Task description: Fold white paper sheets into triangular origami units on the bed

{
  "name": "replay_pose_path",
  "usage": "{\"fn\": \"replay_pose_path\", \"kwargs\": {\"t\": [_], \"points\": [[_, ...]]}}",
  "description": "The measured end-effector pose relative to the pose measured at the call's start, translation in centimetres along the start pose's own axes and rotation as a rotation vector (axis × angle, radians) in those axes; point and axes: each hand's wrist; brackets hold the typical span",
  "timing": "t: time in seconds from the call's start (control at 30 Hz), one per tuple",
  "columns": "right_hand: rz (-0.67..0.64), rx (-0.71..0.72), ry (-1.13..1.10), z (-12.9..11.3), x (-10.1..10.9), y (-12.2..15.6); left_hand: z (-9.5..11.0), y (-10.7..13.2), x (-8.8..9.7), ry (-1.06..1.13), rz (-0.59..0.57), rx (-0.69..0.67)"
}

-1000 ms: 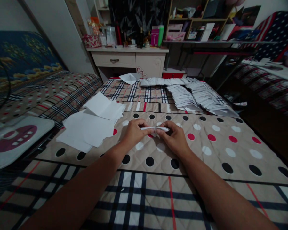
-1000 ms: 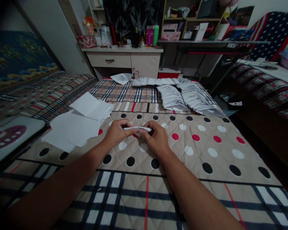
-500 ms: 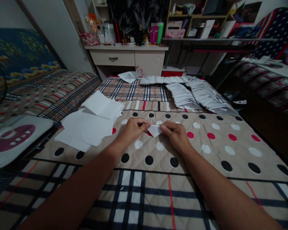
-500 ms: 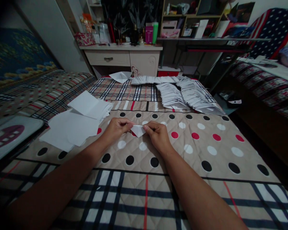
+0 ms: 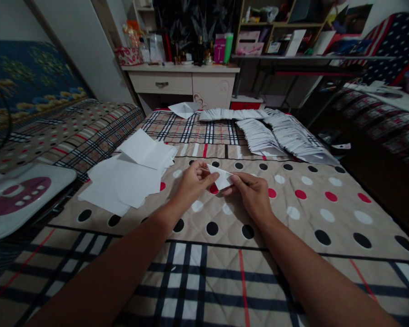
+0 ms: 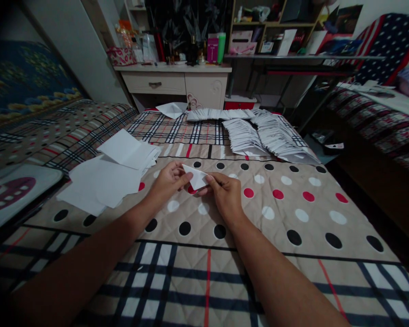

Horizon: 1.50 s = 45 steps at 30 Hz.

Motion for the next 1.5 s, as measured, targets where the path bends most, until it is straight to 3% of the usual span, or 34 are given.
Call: {"fn": "replay_pose_path", "kwargs": {"t": [0.13, 0.23, 0.4, 0.73, 1.07, 1.3, 1.5], "points": [[0.038, 0.053, 0.025, -0.3, -0.3, 0.2, 0.0, 0.5, -0.8, -0.063, -0.144, 0.063], [0.006, 0.022, -0.005, -0.4, -0.7, 0.4, 0.1, 0.5, -0.6, -0.133, -0.137, 0.063], [-0.112, 0.027, 0.127, -0.4, -0.8, 0.6, 0.3, 0.2, 0.4, -0.313, -0.049, -0.051], [-0.060, 0.061, 0.104, 0.3, -0.6, -0.1, 0.5, 1.3, -0.1, -0.641, -0.209, -0.262], [0.113, 0.262, 0.295, -0.8, -0.5, 0.6, 0.0, 1.9, -1.1, -0.401, -0.409, -0.141], [0.157, 0.135, 0.245, -0.2, -0.8, 0.5, 0.1, 2.1, -1.1, -0.440, -0.401, -0.171], [0.186, 0.117, 0.219, -0.1, -0.7, 0.4, 0.4, 2.1, -1.2, -0.446, -0.364, -0.171]]}}
Point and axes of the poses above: each hand's wrist, its own y-axis away from the middle knuckle, its own x-axis out of the back of the hand, z = x × y, and after that the axes turned 1 degree about -y, right-handed
